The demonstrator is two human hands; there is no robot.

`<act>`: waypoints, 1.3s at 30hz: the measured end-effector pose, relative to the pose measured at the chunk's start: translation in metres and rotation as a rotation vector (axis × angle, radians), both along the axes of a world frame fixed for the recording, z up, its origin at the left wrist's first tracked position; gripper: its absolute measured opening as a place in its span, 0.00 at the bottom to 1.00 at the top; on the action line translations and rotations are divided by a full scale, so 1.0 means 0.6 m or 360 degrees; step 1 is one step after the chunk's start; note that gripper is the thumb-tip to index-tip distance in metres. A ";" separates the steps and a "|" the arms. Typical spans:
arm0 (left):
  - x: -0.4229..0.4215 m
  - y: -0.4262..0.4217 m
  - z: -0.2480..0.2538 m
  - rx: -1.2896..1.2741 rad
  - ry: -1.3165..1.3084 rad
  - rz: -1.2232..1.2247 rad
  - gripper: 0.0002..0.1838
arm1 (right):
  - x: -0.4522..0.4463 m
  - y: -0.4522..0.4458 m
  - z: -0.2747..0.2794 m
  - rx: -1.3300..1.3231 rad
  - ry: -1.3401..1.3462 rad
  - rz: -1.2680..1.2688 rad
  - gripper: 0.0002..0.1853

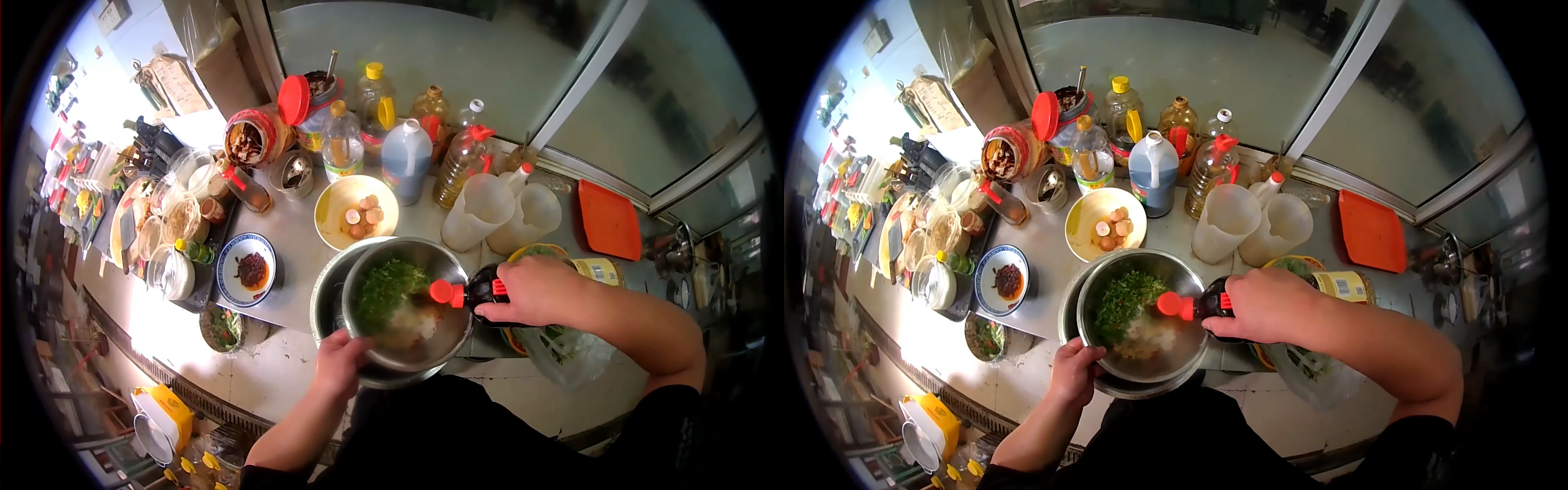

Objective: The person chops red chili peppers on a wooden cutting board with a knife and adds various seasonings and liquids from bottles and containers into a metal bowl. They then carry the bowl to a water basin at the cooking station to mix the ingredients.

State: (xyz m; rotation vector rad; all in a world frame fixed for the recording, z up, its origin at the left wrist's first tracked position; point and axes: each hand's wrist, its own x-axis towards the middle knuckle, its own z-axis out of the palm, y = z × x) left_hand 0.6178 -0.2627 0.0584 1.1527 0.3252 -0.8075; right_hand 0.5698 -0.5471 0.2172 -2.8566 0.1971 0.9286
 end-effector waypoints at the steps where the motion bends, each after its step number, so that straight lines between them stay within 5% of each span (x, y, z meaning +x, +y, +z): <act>1: -0.001 -0.002 0.006 0.0004 0.0033 0.0018 0.04 | -0.001 0.001 0.000 0.0003 -0.0023 0.0010 0.32; 21: -0.009 -0.005 -0.001 -0.0079 0.0010 -0.0022 0.06 | -0.055 -0.038 0.013 0.0344 -0.0067 -0.0370 0.29; 27: -0.002 -0.023 0.010 -0.0037 0.0019 -0.0039 0.07 | -0.107 -0.121 0.017 0.0891 -0.0653 -0.0543 0.24; 29: 0.000 -0.025 0.006 -0.0036 0.0011 -0.0053 0.07 | -0.105 -0.156 0.036 0.1104 -0.1295 -0.0721 0.20; 31: 0.003 -0.022 -0.001 0.0030 -0.0040 -0.0127 0.09 | -0.082 -0.226 0.031 0.1799 -0.1742 -0.1121 0.17; 33: 0.002 -0.027 0.001 -0.0012 -0.0024 -0.0091 0.10 | -0.060 -0.314 0.077 0.1897 -0.1673 -0.0713 0.17; 35: 0.002 -0.028 0.006 0.0035 0.0007 -0.0036 0.11 | -0.020 -0.330 0.152 0.2305 -0.1454 -0.0776 0.17; 37: 0.000 -0.032 0.011 0.0057 0.0026 -0.0001 0.11 | 0.061 -0.337 0.143 0.1792 -0.2117 -0.1130 0.19; 39: 0.000 -0.036 0.025 0.0104 0.0087 0.0078 0.12 | 0.129 -0.358 0.117 0.1737 -0.2174 -0.1102 0.23</act>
